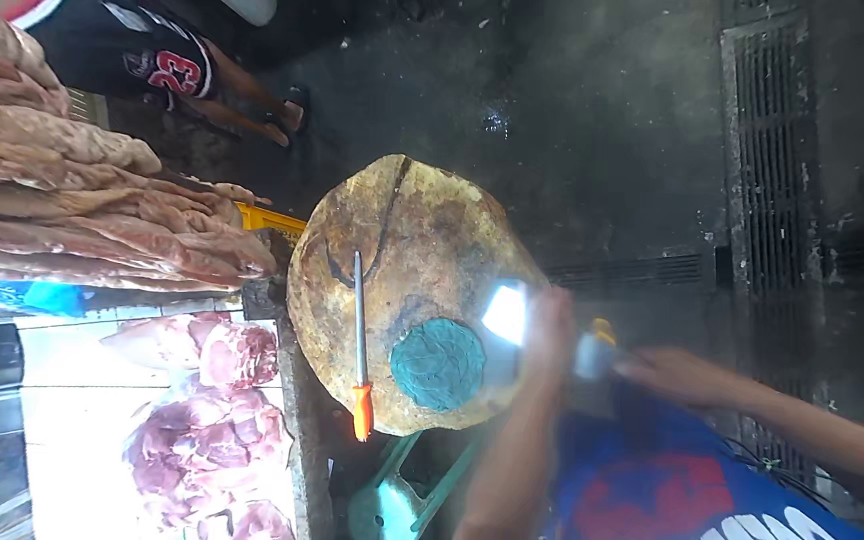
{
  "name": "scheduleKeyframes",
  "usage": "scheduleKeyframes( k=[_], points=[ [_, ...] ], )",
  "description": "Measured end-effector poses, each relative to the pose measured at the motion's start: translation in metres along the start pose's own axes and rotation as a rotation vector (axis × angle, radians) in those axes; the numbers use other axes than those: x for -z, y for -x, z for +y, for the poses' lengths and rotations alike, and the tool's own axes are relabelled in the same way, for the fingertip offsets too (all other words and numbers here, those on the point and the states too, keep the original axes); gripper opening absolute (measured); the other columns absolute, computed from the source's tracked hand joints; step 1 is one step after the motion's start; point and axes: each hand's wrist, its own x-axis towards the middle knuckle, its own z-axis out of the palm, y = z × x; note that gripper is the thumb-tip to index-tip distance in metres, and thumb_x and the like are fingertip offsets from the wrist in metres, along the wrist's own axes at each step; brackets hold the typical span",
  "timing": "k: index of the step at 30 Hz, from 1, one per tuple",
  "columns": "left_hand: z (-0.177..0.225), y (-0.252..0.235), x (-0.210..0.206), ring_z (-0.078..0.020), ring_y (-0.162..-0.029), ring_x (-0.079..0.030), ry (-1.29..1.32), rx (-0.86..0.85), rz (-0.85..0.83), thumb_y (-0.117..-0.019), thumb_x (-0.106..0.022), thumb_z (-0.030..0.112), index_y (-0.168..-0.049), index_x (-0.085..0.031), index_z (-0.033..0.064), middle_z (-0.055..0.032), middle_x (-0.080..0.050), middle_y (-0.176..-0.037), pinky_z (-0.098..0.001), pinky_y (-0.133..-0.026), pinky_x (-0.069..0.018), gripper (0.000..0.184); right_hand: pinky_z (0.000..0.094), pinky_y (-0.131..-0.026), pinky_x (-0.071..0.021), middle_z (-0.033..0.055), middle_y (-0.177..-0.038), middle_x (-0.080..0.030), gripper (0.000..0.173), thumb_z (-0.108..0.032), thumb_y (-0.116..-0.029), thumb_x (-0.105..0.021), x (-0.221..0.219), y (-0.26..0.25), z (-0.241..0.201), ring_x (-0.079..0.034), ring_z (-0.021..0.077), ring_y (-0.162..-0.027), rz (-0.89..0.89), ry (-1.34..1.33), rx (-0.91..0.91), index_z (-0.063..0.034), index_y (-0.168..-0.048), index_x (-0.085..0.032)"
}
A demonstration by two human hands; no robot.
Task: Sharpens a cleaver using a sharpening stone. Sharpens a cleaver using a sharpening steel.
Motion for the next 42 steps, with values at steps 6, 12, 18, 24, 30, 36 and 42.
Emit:
scheduleKeyframes(
  k=[6, 12, 18, 24, 30, 36, 42],
  points=[
    [-0.089, -0.156, 0.04, -0.0184, -0.115, -0.069, 0.027, -0.082, 0.29, -0.0967, -0.06, 0.005, -0.113, -0.07, 0.0012, -0.0087, -0.075, -0.112, -0.0441, -0.122, -0.0385, 0.019, 0.0392, -0.044, -0.0529, 0.0103, -0.066, -0.058, 0.061, -0.069, -0.1001, -0.048, 0.029, -0.103, -0.109, -0.057, 0.0218, -0.046, 0.212, -0.113, 0.116, -0.0147, -0.123, -0.063],
    [0.013, 0.022, -0.007, -0.0243, -0.117, -0.069, 0.108, 0.005, 0.099, -0.0917, -0.066, 0.005, -0.103, -0.076, 0.0039, -0.011, -0.075, -0.114, -0.0529, -0.117, -0.0421, 0.015, 0.0452, -0.053, -0.0539, 0.0103, -0.071, -0.061, 0.058, -0.062, -0.1029, -0.049, -0.015, 0.015, 0.026, -0.059, 0.0226, -0.054, -0.003, -0.059, -0.037, -0.0083, -0.119, -0.065],
    [-0.071, -0.105, 0.032, -0.0221, -0.118, -0.069, -0.019, -0.06, 0.193, -0.0969, -0.061, 0.01, -0.113, -0.072, 0.0006, -0.0122, -0.074, -0.117, -0.0527, -0.123, -0.0339, 0.021, 0.0505, -0.066, -0.057, 0.0169, -0.083, -0.066, 0.066, -0.064, -0.1035, -0.045, 0.014, -0.074, -0.09, -0.065, 0.0292, -0.066, 0.181, 0.025, 0.097, -0.0045, -0.123, -0.064],
    [-0.04, -0.097, 0.033, -0.0211, -0.121, -0.065, 0.053, -0.038, 0.127, -0.0994, -0.058, 0.01, -0.12, -0.067, 0.0015, -0.0117, -0.071, -0.12, -0.0474, -0.12, -0.039, 0.024, 0.0424, -0.053, -0.0546, 0.0099, -0.072, -0.06, 0.063, -0.068, -0.1018, -0.044, 0.015, -0.052, -0.055, -0.058, 0.0218, -0.053, 0.141, -0.068, 0.112, -0.0127, -0.128, -0.06],
    [0.036, 0.009, -0.016, -0.0182, -0.11, -0.07, -0.003, -0.013, -0.054, -0.0956, -0.061, 0.009, -0.105, -0.077, 0.0081, -0.0044, -0.076, -0.103, -0.0507, -0.123, -0.0328, 0.018, 0.0384, -0.049, -0.0518, 0.0063, -0.07, -0.059, 0.057, -0.063, -0.1038, -0.045, 0.007, 0.038, 0.022, -0.055, 0.0184, -0.05, 0.007, -0.093, -0.064, -0.0109, -0.116, -0.064],
    [0.021, -0.026, -0.003, -0.0242, -0.124, -0.062, 0.004, -0.078, -0.041, -0.1018, -0.055, 0.011, -0.117, -0.07, 0.0056, -0.0082, -0.073, -0.11, -0.0479, -0.126, -0.0286, 0.022, 0.0355, -0.049, -0.0523, 0.0051, -0.073, -0.058, 0.058, -0.065, -0.1031, -0.044, 0.009, 0.023, 0.007, -0.055, 0.0168, -0.051, 0.03, -0.153, -0.054, -0.0129, -0.124, -0.06],
    [0.016, -0.015, -0.006, -0.0197, -0.113, -0.068, -0.02, -0.09, -0.096, -0.1014, -0.054, 0.011, -0.116, -0.071, 0.0082, -0.005, -0.075, -0.105, -0.0479, -0.125, -0.031, 0.022, 0.0334, -0.046, -0.0507, 0.0031, -0.071, -0.057, 0.057, -0.065, -0.1039, -0.043, 0.009, 0.037, -0.007, -0.053, 0.0149, -0.049, 0.018, -0.19, -0.093, -0.0145, -0.122, -0.06]
  ],
)
